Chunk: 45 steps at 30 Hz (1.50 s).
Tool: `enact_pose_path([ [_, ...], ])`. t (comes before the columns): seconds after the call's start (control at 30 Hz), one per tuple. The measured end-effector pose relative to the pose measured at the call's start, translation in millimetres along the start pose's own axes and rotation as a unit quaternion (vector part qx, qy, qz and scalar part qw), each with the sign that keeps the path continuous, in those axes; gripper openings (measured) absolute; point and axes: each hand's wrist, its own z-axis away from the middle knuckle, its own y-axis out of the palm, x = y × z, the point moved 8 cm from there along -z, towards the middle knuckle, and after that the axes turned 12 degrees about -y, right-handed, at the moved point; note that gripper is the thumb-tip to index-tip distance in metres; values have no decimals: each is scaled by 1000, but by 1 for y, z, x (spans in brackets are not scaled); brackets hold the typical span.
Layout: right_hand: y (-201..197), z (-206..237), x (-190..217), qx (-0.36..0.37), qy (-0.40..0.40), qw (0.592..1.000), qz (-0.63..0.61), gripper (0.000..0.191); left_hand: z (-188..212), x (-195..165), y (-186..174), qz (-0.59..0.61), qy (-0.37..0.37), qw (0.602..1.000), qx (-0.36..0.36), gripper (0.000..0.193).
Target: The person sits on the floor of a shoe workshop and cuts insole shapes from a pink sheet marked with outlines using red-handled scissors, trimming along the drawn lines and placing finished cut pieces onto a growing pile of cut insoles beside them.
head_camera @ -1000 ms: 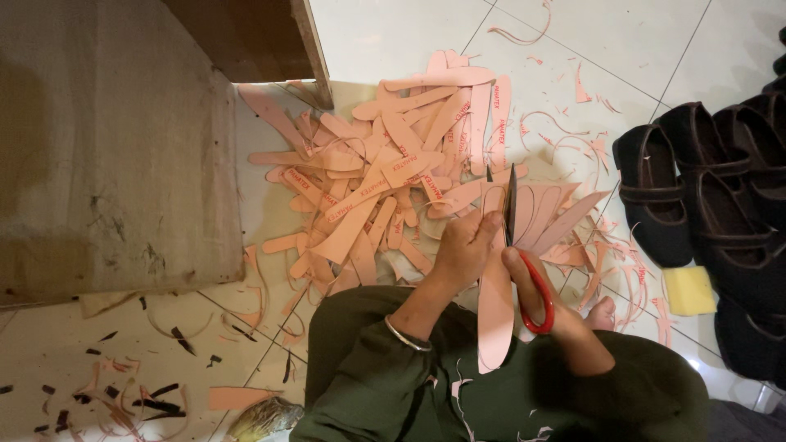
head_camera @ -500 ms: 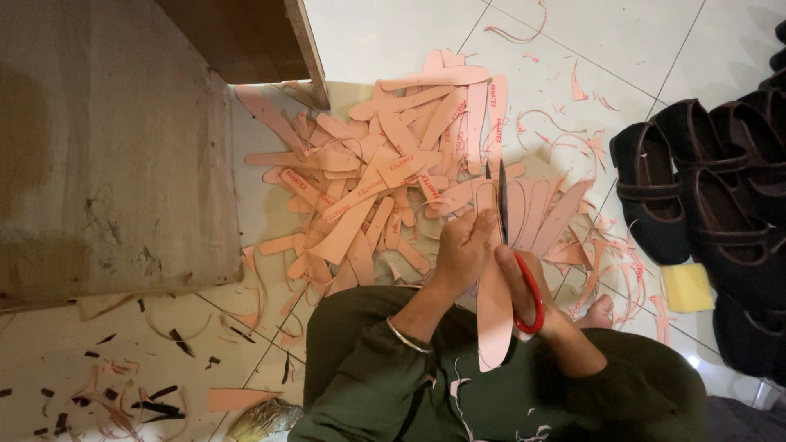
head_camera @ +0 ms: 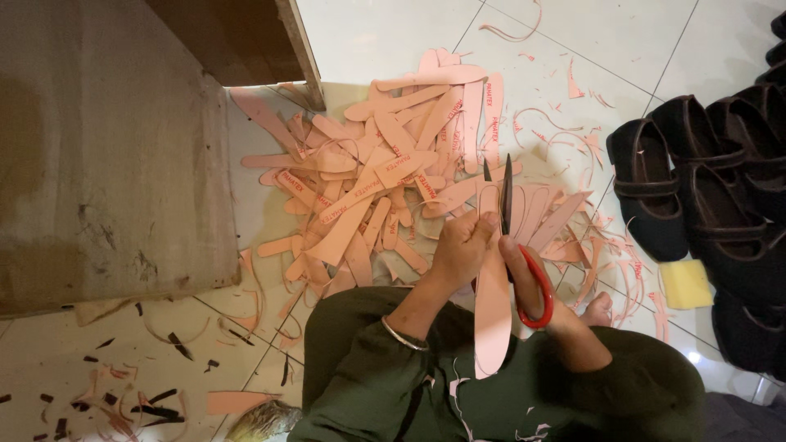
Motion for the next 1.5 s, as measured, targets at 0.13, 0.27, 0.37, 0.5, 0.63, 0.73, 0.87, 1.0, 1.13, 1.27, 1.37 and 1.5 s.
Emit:
enact_pose_path([
  [0.13,-8,2,-8,-38,35,997,58,70,-1,4,0,33,-5,999,4,37],
  [0.27,-16,-1,-10,-58,21,993,103,63,-4,12,-1,35,-15,999,1,38],
  [0.37,-19,-1,-16,-60,28,993,98,61,-5,14,1,94,-13,995,16,35],
  [0.5,-25,-2,-24,-61,23,991,115,57,-3,13,-2,113,-15,993,2,32],
  [0.63,-23,-6,-24,-58,-15,993,105,56,-4,9,-7,112,-4,994,-4,23],
  [0.73,-14,-9,-23,-20,-30,999,-23,49,-7,11,1,86,-11,996,36,21],
  [0.87,-23,-4,-34,-72,36,994,-78,49,-7,18,8,90,-30,994,57,16],
  [1.0,-31,-3,-45,-119,72,989,-50,59,-6,22,12,112,-36,990,75,15],
  [1.13,-50,-4,-38,-161,42,986,7,53,-11,20,1,135,-22,991,13,19],
  [1.27,-72,-17,-23,-175,6,980,-97,44,-18,30,-33,288,-99,947,-99,16],
  [1.37,-92,-23,-14,-185,-11,970,-155,34,-22,23,-44,448,-63,888,-80,12],
  [1.5,-116,-18,-4,-223,-39,963,-146,32,-21,29,-53,424,-85,890,-145,14],
])
